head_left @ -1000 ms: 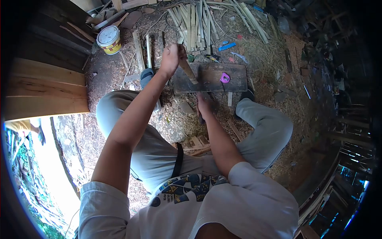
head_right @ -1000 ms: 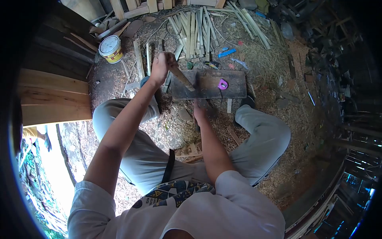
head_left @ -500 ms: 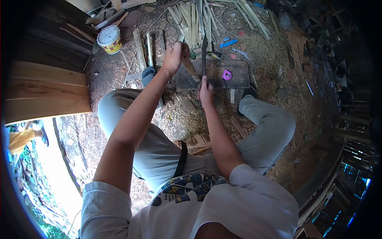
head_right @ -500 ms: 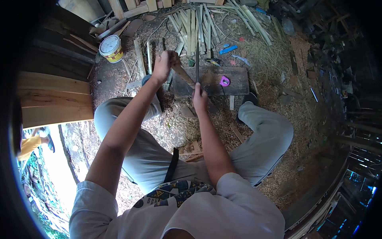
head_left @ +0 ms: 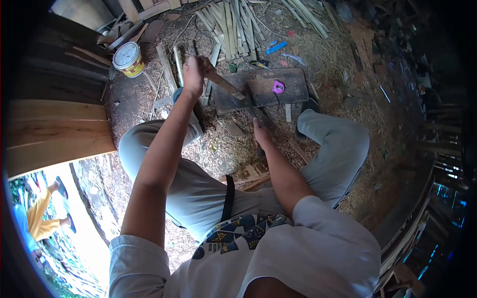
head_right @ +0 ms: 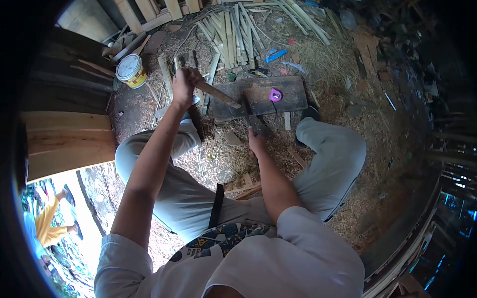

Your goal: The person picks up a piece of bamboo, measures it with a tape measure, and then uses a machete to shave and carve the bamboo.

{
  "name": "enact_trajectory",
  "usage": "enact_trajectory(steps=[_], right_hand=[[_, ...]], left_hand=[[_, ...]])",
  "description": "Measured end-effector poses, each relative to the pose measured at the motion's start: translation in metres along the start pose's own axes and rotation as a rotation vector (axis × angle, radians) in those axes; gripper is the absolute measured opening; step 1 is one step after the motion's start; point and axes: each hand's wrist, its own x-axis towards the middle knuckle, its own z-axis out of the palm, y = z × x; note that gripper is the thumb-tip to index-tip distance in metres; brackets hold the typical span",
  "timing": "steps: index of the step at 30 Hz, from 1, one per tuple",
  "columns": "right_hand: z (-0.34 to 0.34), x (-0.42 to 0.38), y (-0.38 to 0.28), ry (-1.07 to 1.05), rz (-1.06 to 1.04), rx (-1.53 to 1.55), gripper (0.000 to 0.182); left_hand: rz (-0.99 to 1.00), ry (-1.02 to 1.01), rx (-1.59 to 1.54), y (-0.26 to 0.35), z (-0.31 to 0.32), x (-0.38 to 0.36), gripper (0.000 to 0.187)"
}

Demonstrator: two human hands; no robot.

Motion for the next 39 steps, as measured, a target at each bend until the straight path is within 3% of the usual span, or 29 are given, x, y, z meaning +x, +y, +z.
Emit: enact_trajectory(steps=[6,8,12,14,16,18,20,22,24,25,26,28,30,32,33,34,35,36,38,39], right_hand=[[0.043,-0.017,-0.071,-0.038,-0.03,0.132,0.074],[0.054,-0.037,-0.102,0.057,-0.365,0.058,0.074],[0.059,-0.05,-0.114,0.088,-0.579,0.06,0.074],[0.061,-0.033,-0.076,0.135,-0.553,0.069,0.076],[0.039,0.003,-0.026,0.02,0.17,-0.131,0.07],[0.013,0.035,0.048,0.342,-0.418,-0.476,0.076],[0.004,0.053,0.051,0.334,-0.415,-0.41,0.078],[0.006,0.045,0.048,0.319,-0.396,-0.364,0.079],[0.008,0.01,0.001,-0.107,0.129,-0.134,0.078],[0.008,-0.007,-0.019,-0.158,0.174,-0.105,0.075],[-0.011,-0.025,-0.046,-0.153,0.17,-0.095,0.075],[-0.061,-0.042,-0.096,-0.235,-0.091,-0.263,0.073],[-0.106,0.008,-0.121,-0.338,0.051,-0.361,0.07],[-0.152,-0.014,-0.163,-0.292,-0.053,-0.449,0.066],[-0.165,-0.031,-0.179,-0.291,-0.059,-0.449,0.066],[-0.175,-0.049,-0.191,-0.262,-0.065,-0.257,0.064],[-0.182,-0.064,-0.198,-0.234,-0.068,-0.067,0.063],[-0.185,-0.079,-0.202,-0.24,-0.073,-0.07,0.063],[-0.179,-0.103,-0.199,-0.27,-0.099,0.367,0.06],[-0.164,-0.107,-0.197,-0.161,-0.135,0.374,0.061]], left_hand=[[-0.006,-0.114,0.052,-0.003,0.007,0.001,0.041],[-0.004,-0.162,0.055,-0.004,0.012,0.0,0.041],[0.049,-0.202,0.146,0.001,0.016,-0.008,0.042],[0.032,-0.185,0.113,-0.001,0.009,-0.007,0.045],[0.06,-0.161,0.141,0.005,0.01,-0.015,0.047],[0.043,-0.079,0.207,0.016,0.022,-0.024,0.048],[0.11,-0.372,0.275,0.0,0.01,-0.016,0.051],[0.076,-0.42,0.416,0.005,0.032,-0.026,0.048],[0.074,-0.482,0.336,0.004,0.048,-0.028,0.046],[0.062,-0.567,0.353,0.003,0.052,-0.027,0.045],[0.047,-0.655,0.377,0.003,0.055,-0.025,0.044],[-0.002,-0.737,0.399,0.003,0.061,-0.026,0.041],[0.112,-0.689,0.468,0.004,0.074,-0.03,0.037],[0.092,-0.687,0.387,0.001,0.077,-0.03,0.028],[0.068,-0.592,0.374,0.002,0.079,-0.029,0.022],[0.046,-0.493,0.362,0.005,0.079,-0.028,0.019],[0.022,-0.456,0.421,0.021,0.082,-0.034,0.034],[0.026,-0.45,0.425,0.035,0.084,-0.034,0.034],[-0.175,-0.326,0.982,0.057,0.082,-0.03,0.049],[-0.24,-0.262,0.958,0.066,0.079,-0.036,0.06]])
